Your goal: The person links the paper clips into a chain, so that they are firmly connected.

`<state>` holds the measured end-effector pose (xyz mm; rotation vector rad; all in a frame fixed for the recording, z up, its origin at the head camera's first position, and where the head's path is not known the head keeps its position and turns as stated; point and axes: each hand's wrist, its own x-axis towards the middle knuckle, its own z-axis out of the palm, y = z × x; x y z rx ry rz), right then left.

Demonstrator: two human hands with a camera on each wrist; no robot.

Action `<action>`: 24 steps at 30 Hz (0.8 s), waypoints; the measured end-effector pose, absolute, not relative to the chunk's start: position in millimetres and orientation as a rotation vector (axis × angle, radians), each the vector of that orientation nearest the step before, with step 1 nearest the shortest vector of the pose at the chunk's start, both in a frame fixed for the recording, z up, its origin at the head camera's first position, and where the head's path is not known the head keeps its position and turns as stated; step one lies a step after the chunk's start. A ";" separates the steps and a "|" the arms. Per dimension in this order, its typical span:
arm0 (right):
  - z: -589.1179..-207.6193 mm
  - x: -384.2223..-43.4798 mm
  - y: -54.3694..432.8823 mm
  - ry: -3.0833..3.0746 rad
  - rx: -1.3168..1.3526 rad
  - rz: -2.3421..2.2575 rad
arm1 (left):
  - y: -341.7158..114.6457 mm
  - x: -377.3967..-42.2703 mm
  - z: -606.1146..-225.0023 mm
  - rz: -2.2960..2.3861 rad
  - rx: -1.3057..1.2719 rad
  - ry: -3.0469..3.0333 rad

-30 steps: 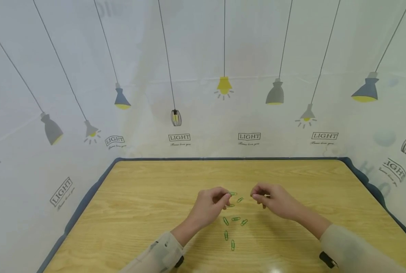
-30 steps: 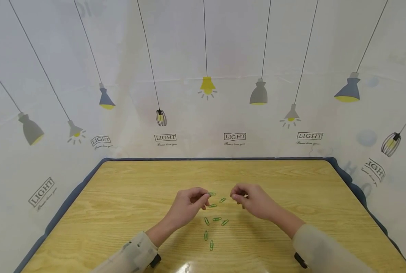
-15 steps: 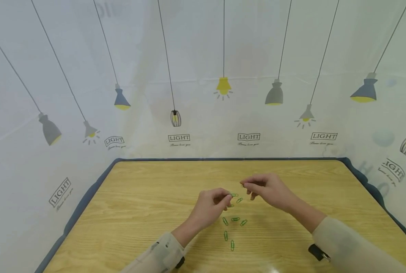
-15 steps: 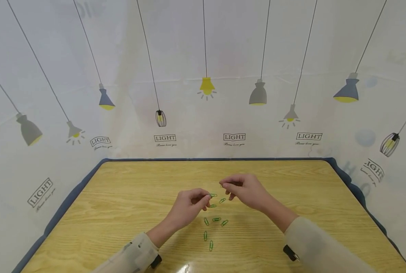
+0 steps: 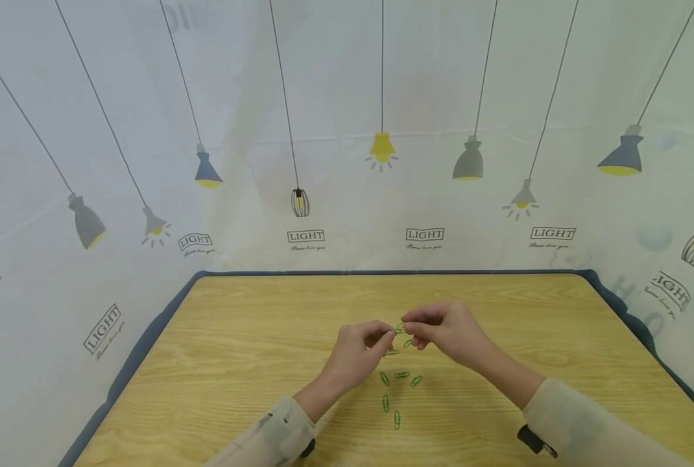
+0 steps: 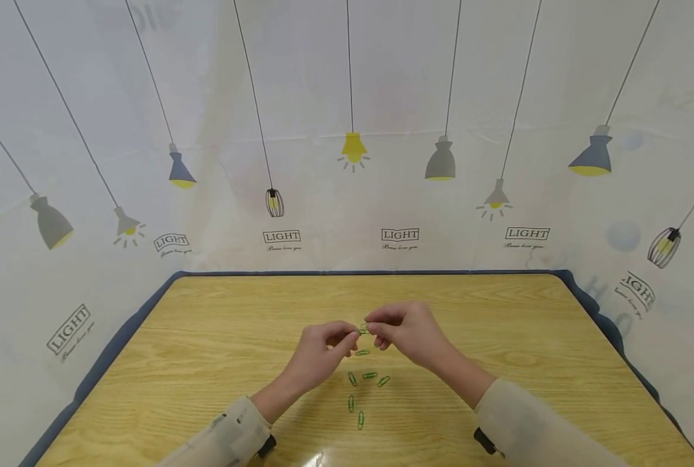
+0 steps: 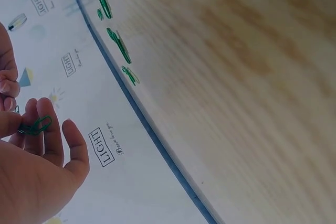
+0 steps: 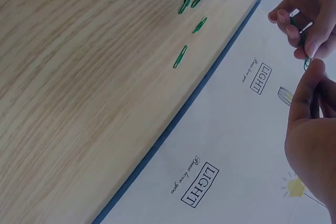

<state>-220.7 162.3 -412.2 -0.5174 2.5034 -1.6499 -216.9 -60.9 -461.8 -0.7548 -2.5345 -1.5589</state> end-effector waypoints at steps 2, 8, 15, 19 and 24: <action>-412.7 -220.3 160.8 2.500 -0.507 -1.650 | -60.6 -216.9 -462.1 -1.529 -0.754 -2.525; -415.3 -219.6 157.3 2.516 -0.490 -1.633 | -58.4 -215.1 -460.4 -1.399 -0.769 -2.518; -416.2 -219.2 157.9 2.551 -0.467 -1.573 | -58.9 -211.9 -458.1 -1.253 -0.802 -2.512; -416.6 -219.8 159.9 2.560 -0.452 -1.562 | -60.1 -211.2 -457.7 -1.227 -0.804 -2.508; -417.1 -219.3 162.5 2.580 -0.458 -1.556 | -60.6 -212.2 -459.4 -1.239 -0.803 -2.497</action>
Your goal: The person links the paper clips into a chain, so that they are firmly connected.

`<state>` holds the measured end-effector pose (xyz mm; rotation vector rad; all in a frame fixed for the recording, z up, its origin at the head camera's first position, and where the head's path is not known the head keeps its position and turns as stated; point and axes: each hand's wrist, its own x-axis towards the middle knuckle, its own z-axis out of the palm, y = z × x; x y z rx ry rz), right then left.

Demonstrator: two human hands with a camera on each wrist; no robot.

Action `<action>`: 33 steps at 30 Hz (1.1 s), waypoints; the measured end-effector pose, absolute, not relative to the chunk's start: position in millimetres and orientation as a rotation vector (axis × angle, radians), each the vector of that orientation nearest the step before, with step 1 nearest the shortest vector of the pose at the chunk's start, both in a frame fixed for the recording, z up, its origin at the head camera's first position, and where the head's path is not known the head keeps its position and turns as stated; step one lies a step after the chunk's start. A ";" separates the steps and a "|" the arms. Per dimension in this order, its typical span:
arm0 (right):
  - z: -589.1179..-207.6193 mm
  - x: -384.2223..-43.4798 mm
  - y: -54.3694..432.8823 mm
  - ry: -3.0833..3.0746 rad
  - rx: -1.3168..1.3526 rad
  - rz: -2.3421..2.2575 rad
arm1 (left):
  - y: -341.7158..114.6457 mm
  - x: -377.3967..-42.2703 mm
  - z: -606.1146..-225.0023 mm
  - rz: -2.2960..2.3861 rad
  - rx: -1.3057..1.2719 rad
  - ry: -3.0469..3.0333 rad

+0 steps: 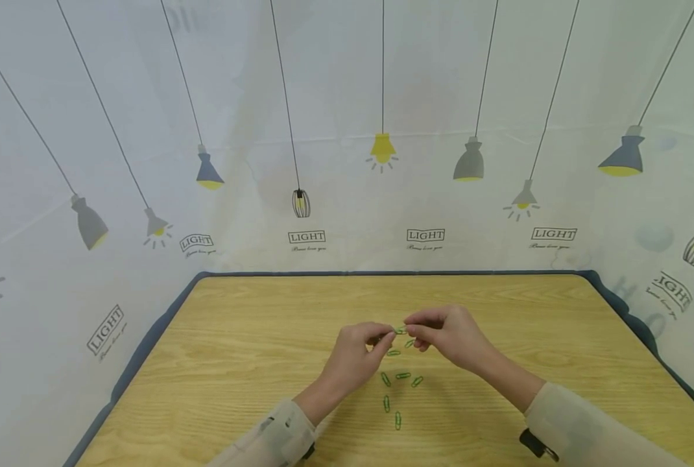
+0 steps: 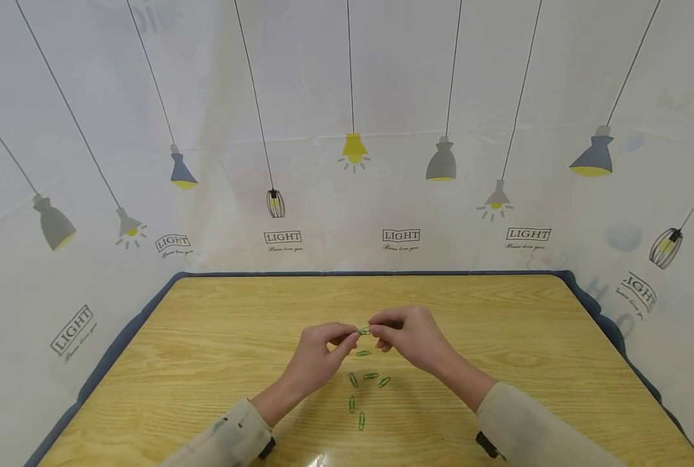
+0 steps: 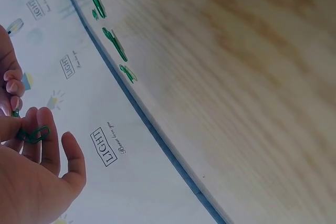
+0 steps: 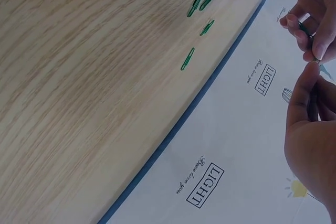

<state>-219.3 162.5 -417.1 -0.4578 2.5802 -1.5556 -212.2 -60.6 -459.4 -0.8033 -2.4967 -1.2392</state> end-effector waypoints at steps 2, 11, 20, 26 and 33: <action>-417.4 -218.8 162.6 2.581 -0.456 -1.562 | -60.6 -212.1 -460.1 -1.246 -0.796 -2.487; -421.0 -218.8 164.0 2.586 -0.452 -1.572 | -63.2 -211.1 -459.9 -1.296 -0.725 -2.451; -415.6 -215.9 167.4 2.604 -0.468 -1.615 | -59.3 -214.7 -461.1 -1.514 -0.779 -2.518; -411.2 -213.4 165.2 2.605 -0.525 -1.648 | -58.9 -214.2 -461.7 -1.675 -0.783 -2.587; -409.9 -211.9 161.4 2.563 -0.640 -1.672 | -57.1 -215.9 -454.9 -1.819 -0.780 -2.550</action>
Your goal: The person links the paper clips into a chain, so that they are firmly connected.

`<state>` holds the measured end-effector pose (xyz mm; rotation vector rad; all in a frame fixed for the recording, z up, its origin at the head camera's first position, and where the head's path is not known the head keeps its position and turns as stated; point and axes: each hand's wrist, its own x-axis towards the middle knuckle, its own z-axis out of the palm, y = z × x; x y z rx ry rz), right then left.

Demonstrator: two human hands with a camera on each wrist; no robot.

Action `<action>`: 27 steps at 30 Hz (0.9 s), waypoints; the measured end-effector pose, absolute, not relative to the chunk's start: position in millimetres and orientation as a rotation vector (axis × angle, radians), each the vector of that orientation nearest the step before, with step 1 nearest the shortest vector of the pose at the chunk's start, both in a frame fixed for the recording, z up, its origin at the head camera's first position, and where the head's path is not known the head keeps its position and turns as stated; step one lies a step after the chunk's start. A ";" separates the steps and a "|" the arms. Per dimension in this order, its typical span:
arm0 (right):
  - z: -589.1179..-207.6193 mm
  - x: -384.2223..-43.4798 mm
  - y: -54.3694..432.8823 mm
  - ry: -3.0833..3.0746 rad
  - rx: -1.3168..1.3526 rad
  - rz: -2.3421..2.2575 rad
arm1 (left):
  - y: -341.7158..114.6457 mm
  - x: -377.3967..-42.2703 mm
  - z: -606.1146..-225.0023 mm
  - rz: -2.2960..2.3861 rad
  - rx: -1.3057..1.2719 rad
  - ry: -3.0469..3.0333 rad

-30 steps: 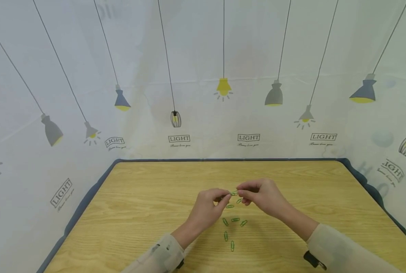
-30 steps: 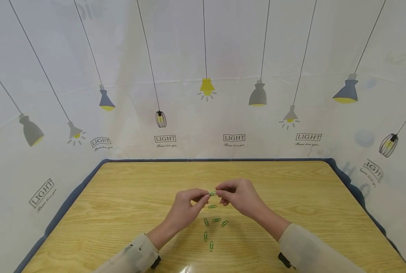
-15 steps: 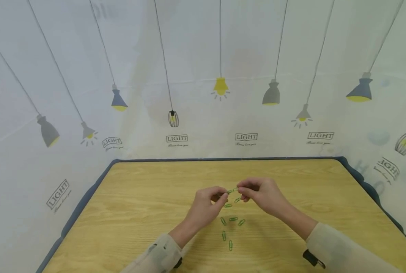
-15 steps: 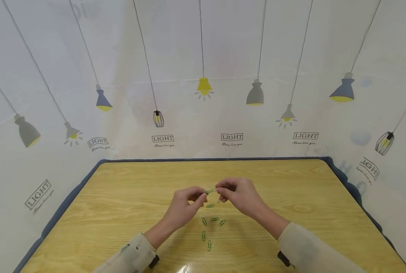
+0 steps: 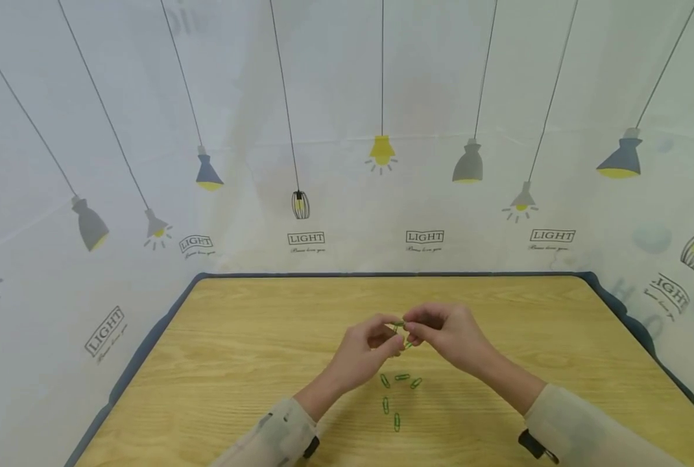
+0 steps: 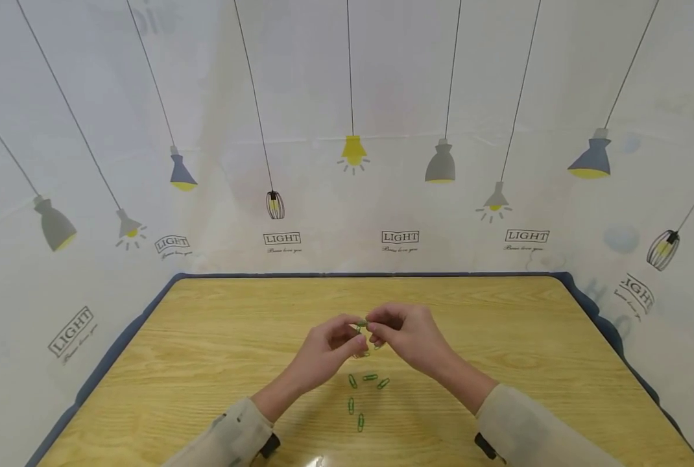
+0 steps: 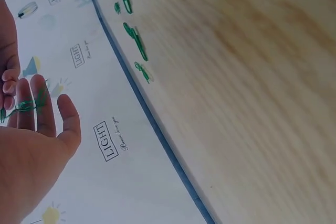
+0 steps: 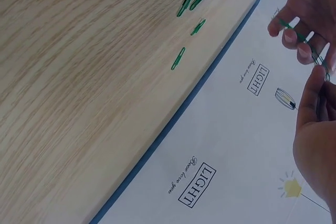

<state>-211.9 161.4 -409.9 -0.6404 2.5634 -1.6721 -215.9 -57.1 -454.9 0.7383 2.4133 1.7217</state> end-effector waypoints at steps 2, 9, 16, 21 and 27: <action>-410.6 -211.7 161.3 2.554 -0.652 -1.675 | -55.7 -216.5 -453.0 1.741 0.748 2.404; -413.8 -212.0 161.0 2.560 -0.666 -1.680 | -55.0 -217.5 -452.9 1.798 0.809 2.427; -415.4 -213.9 160.5 2.579 -0.656 -1.645 | -54.0 -219.6 -454.7 1.821 0.858 2.549; -416.0 -218.6 163.5 2.603 -0.666 -1.565 | -55.1 -219.0 -455.3 1.791 0.826 2.639; -420.7 -233.1 170.1 2.662 -0.695 -1.420 | -59.5 -218.1 -453.2 1.787 0.772 2.700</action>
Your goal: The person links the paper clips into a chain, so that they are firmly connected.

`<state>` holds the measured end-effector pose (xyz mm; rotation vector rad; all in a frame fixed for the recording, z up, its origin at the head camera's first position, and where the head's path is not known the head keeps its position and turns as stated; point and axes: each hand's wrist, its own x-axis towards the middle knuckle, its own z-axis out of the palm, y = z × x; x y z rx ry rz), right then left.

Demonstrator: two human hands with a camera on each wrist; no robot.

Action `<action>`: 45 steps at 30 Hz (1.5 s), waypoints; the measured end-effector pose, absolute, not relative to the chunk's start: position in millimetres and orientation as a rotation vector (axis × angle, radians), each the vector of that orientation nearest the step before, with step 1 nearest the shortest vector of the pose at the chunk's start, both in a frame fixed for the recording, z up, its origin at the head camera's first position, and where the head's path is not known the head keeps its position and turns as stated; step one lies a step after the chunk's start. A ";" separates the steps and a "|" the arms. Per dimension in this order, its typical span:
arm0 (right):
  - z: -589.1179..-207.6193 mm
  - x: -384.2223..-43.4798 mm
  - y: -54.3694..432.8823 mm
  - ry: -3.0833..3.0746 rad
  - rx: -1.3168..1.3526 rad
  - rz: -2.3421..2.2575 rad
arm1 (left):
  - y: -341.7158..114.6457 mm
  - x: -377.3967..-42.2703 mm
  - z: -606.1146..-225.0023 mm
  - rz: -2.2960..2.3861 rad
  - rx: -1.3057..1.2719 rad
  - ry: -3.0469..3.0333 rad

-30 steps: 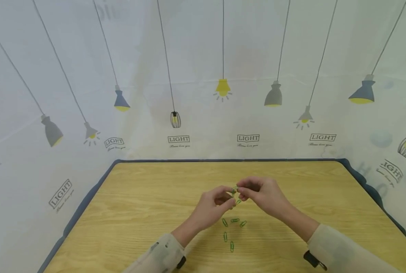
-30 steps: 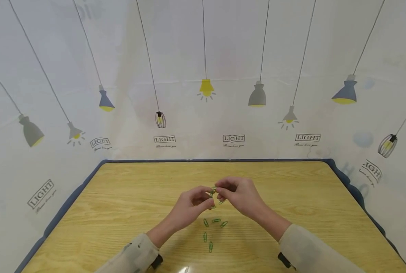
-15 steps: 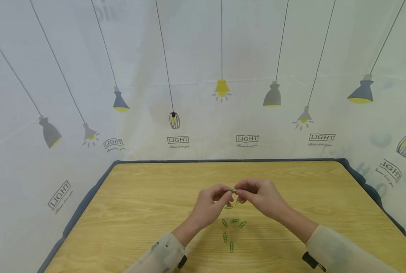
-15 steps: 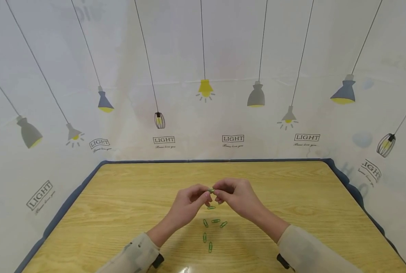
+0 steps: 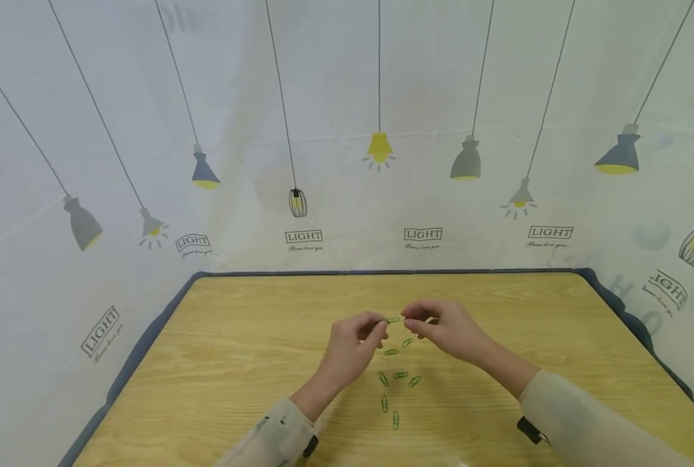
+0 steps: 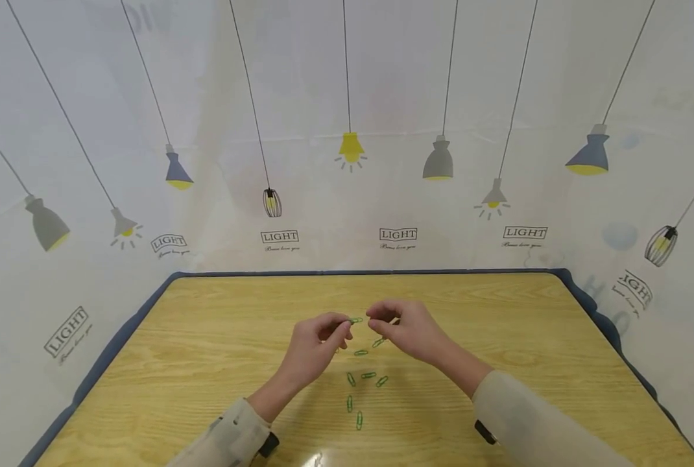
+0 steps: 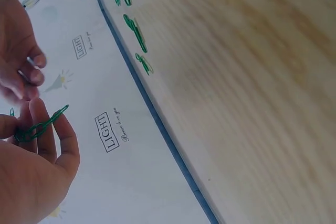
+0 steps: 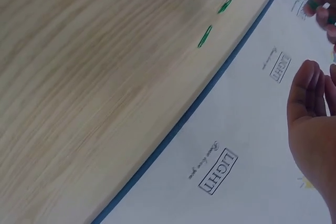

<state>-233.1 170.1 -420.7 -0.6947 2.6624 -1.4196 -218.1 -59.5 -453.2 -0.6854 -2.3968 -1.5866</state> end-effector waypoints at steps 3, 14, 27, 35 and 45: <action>-424.5 -243.5 173.3 2.706 -0.693 -1.333 | -60.7 -219.2 -453.5 -1.590 -0.669 -2.393; -457.7 -286.8 175.4 2.706 -0.657 -1.084 | -60.5 -217.1 -454.1 -1.644 -0.605 -2.408; -484.6 -297.0 176.9 2.606 -0.531 -0.965 | -65.4 -216.0 -453.8 -1.664 -0.596 -2.455; -482.8 -298.5 175.9 2.598 -0.430 -0.984 | -65.1 -213.3 -452.6 -1.690 -0.571 -2.479; -490.3 -302.2 175.2 2.659 -0.604 -0.834 | -67.2 -211.6 -452.4 -1.690 -0.560 -2.486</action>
